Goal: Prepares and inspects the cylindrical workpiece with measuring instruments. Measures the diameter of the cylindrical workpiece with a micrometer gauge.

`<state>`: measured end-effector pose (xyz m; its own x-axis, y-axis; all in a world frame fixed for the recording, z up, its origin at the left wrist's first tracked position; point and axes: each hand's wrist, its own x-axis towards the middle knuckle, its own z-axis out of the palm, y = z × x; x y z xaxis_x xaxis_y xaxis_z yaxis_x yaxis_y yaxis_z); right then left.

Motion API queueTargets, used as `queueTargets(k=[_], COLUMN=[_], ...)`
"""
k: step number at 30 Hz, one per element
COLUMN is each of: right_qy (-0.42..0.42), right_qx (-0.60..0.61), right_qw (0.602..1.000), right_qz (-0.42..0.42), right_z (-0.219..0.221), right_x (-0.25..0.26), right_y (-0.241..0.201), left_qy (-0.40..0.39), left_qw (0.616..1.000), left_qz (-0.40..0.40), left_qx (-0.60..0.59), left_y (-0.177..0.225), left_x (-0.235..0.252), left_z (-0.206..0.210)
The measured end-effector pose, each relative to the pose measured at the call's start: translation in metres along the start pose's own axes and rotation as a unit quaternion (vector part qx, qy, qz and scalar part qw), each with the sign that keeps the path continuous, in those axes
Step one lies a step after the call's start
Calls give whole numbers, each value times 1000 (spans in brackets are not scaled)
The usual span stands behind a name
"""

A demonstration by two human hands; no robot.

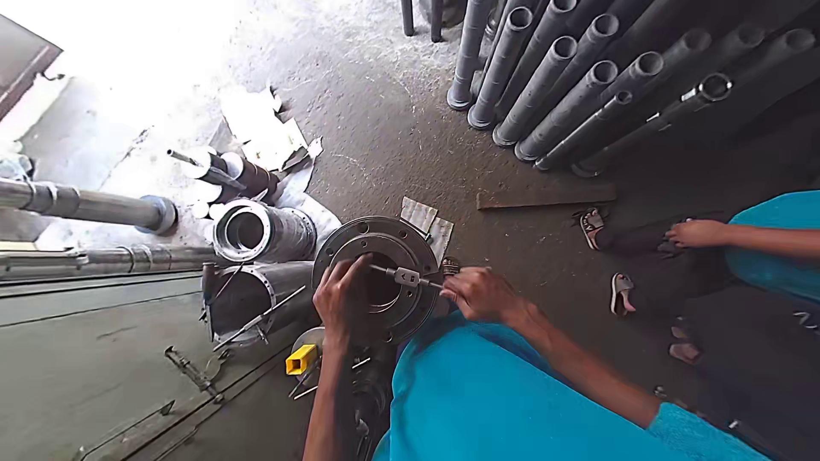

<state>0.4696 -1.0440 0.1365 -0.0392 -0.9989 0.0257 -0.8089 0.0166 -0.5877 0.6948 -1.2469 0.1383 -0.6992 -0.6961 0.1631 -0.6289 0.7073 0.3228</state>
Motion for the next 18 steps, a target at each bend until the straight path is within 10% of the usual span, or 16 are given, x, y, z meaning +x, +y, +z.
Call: queueTargets(k=[11,18], right_qy=[-50,-331], right_qx=[38,116], right_qw=[998,934], right_qz=[-15,65], right_z=[-38,-63], right_x=[108,69], right_y=[51,25], left_qy=[50,-14], left_qw=[991,897], left_qz=[-103,-234], left_qx=[-69,-375], left_y=[67,19], left_x=[-98,-11], left_z=[-3,-1])
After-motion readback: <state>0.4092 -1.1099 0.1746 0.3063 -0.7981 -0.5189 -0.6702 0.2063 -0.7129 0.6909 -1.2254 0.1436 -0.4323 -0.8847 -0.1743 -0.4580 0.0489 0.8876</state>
